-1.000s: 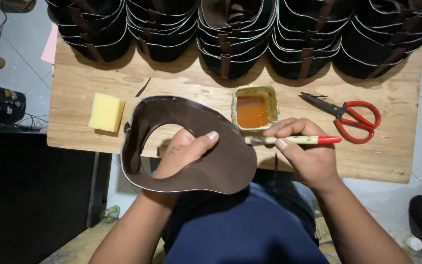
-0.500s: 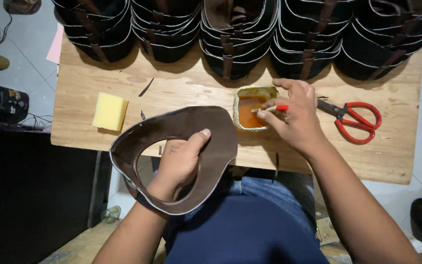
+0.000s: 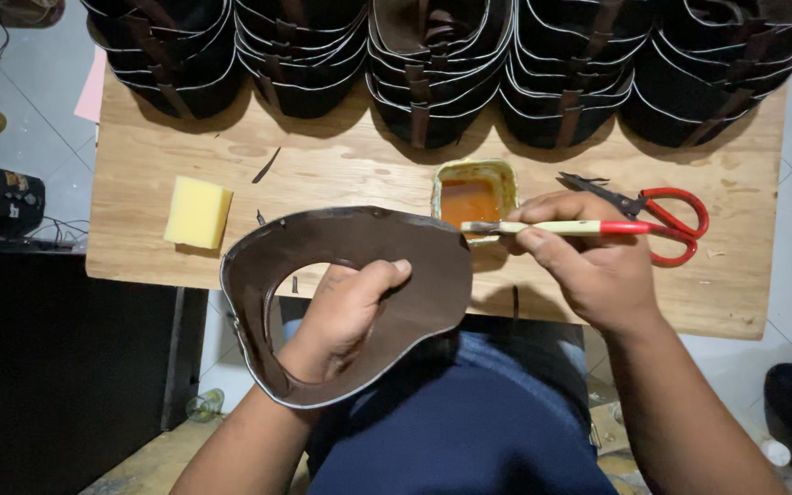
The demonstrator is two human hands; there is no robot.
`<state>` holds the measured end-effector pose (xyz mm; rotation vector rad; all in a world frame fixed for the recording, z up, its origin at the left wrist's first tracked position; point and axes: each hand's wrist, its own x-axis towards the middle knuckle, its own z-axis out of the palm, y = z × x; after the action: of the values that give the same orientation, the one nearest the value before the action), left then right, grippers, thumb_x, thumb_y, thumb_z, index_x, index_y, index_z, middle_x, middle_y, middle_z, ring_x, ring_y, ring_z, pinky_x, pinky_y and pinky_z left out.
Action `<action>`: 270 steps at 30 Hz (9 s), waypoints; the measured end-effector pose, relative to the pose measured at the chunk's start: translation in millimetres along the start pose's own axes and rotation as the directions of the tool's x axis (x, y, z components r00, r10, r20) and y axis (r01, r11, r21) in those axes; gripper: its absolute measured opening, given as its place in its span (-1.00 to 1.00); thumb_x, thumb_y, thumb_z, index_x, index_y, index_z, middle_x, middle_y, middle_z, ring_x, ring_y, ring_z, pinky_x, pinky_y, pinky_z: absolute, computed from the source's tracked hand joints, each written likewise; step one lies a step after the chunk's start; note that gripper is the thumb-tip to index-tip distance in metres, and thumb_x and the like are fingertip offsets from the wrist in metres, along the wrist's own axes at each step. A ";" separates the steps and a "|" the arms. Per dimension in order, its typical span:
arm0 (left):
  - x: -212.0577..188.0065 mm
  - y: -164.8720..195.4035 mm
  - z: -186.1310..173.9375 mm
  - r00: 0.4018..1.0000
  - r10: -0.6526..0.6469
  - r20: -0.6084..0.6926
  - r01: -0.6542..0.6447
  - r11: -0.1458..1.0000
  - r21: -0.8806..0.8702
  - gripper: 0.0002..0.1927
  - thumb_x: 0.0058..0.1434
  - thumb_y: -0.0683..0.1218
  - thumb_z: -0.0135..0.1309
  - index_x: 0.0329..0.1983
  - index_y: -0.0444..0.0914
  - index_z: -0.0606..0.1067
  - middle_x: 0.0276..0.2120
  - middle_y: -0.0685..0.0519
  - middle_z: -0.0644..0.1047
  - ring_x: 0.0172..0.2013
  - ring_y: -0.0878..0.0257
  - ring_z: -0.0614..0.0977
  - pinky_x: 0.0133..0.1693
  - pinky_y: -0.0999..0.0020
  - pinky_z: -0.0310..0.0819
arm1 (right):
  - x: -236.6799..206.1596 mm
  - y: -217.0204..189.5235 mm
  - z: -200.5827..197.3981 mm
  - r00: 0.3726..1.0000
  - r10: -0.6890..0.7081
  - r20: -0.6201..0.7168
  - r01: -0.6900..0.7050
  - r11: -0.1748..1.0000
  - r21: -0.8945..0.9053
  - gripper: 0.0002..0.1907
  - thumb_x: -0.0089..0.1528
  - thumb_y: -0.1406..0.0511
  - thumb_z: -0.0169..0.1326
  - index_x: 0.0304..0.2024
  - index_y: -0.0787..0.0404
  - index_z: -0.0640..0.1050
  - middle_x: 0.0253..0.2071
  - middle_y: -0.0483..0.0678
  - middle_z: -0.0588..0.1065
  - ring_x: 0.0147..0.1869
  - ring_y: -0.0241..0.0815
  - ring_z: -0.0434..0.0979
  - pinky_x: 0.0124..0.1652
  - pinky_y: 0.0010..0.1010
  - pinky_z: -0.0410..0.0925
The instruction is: The person sits at a workbench with stacks of leather shoe uppers. They use red-handled scissors to trim excess material from the edge of an upper, set it on a stack, then pour liquid from a metal can into a small container and use a brush to apply the liquid along the trimmed edge of another upper.
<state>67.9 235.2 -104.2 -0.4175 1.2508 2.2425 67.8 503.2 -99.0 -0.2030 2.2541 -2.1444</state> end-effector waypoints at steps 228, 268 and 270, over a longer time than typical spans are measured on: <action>-11.9 26.7 36.2 0.999 0.045 -0.004 -0.042 0.958 0.284 -0.74 0.18 -0.12 0.10 -0.13 -0.38 0.53 -0.36 0.02 0.64 -0.37 0.31 0.65 -0.30 0.43 0.57 | -27.8 18.7 16.3 0.996 -0.084 0.035 0.081 0.993 0.088 -0.89 0.36 0.48 0.05 -0.08 0.29 0.42 0.01 0.12 0.53 0.08 -0.16 0.54 0.15 -0.32 0.44; 4.9 4.8 23.5 0.883 0.462 0.084 -0.413 0.679 0.608 -0.80 0.43 -0.13 -0.07 -0.16 -0.38 0.49 -0.36 -0.07 0.60 -0.32 0.20 0.59 -0.23 0.27 0.53 | -37.7 26.2 35.2 0.991 -0.038 -0.125 0.047 0.997 0.068 -0.80 0.33 0.49 0.08 0.02 0.39 0.54 -0.04 0.13 0.58 -0.02 -0.12 0.64 0.03 -0.33 0.52; 4.2 6.2 24.2 0.893 0.446 0.051 -0.388 0.709 0.589 -0.80 0.43 -0.12 -0.07 -0.17 -0.37 0.49 -0.38 -0.05 0.59 -0.34 0.23 0.58 -0.25 0.28 0.53 | -40.0 23.9 36.2 0.989 -0.117 -0.089 0.116 0.993 -0.023 -0.85 0.34 0.48 0.09 -0.03 0.37 0.55 -0.04 0.12 0.58 0.01 -0.13 0.63 0.04 -0.33 0.51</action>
<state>60.6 254.4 -89.4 0.0134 2.1797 2.0219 109.5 472.8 -127.6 -0.2496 2.3667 -2.2342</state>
